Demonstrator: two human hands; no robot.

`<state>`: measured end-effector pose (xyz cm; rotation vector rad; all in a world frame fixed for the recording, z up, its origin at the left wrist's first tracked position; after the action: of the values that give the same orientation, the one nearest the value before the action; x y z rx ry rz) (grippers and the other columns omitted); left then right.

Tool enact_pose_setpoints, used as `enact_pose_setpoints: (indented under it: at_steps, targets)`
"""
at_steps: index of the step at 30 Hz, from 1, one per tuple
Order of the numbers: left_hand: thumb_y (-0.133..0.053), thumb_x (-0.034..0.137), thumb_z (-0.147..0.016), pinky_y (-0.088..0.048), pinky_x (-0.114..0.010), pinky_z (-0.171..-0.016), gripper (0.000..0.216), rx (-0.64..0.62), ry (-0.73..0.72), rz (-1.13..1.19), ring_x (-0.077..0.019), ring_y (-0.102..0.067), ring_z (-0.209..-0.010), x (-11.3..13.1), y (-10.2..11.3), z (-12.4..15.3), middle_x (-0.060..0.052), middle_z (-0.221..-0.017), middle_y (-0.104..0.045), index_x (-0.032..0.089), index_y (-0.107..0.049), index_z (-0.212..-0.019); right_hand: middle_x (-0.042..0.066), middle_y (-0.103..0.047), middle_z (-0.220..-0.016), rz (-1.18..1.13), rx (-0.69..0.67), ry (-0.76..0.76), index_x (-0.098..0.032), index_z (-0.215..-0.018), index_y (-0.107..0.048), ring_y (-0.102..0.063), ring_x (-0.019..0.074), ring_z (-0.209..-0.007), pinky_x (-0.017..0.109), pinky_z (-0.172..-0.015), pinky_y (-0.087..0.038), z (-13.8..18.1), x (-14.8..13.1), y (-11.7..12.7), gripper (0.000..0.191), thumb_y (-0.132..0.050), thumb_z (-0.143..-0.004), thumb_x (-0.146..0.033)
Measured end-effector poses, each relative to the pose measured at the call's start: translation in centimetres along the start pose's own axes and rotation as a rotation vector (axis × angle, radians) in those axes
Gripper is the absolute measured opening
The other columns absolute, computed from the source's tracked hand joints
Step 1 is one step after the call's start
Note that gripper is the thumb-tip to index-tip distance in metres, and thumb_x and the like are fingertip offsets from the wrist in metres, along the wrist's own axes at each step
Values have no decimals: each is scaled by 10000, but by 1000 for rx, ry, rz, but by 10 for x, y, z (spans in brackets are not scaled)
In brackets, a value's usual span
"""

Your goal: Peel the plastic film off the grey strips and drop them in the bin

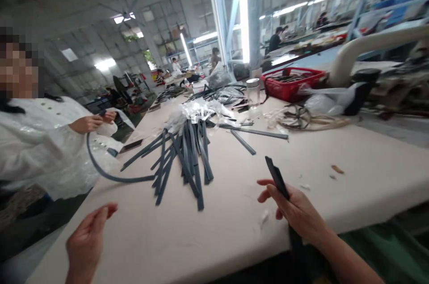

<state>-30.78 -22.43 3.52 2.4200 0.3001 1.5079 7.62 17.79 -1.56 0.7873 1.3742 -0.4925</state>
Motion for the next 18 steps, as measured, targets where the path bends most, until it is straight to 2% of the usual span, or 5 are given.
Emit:
enact_pose_setpoints:
  at_steps: [3, 6, 11, 15, 18]
  targets:
    - [-633, 568, -797, -535, -399, -941, 357, -303, -141, 59, -247, -699, -923, 45, -107, -10, -6, -937, -757, 255, -726, -942, 65, -674, -766, -160, 128, -30, -129, -1138, -596, -408, 91, -422, 263, -417, -443, -7, 17, 29, 715, -574, -790, -753]
    - [-534, 504, -892, -544, -340, -893, 373, -583, -331, 14, -220, -697, -928, 96, -211, -8, -54, -983, -748, 195, -710, -1007, 29, -646, -682, -346, 184, -64, -142, -1110, -577, -397, 82, -402, 225, -372, -366, -7, 29, 40, 695, -630, -758, -738]
    - [-507, 297, -939, -463, -280, -1008, 251, -820, -533, -159, -170, -631, -1097, 152, -363, 2, -49, -1145, -707, 192, -701, -1057, 13, -622, -615, -442, 253, -66, -152, -1049, -592, -478, 108, -443, 201, -366, -305, -1, 34, 39, 640, -661, -753, -715]
    - [-564, 197, -924, -381, -418, -1102, 195, -807, -492, -392, -216, -544, -1223, 155, -451, -13, -108, -1244, -640, 135, -668, -1077, 4, -606, -587, -507, 271, -43, -155, -1009, -610, -489, 116, -464, 223, -427, -387, 0, 37, 35, 629, -660, -749, -725]
    - [-623, 264, -908, -428, -524, -1033, 204, -740, -349, -568, -259, -569, -1166, 141, -485, -33, -107, -1208, -633, 134, -650, -1062, 5, -596, -597, -526, 276, -41, -162, -1025, -606, -510, 142, -514, 247, -461, -425, 2, 43, 35, 612, -640, -776, -720]
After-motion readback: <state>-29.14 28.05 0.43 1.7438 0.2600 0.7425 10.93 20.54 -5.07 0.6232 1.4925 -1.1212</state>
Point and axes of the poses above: each hand's wrist, its own z-axis away from the middle knuckle, its own y-axis out of the back of the hand, x = y × z, the point moved 9 cm from there along -z, towards the middle knuckle
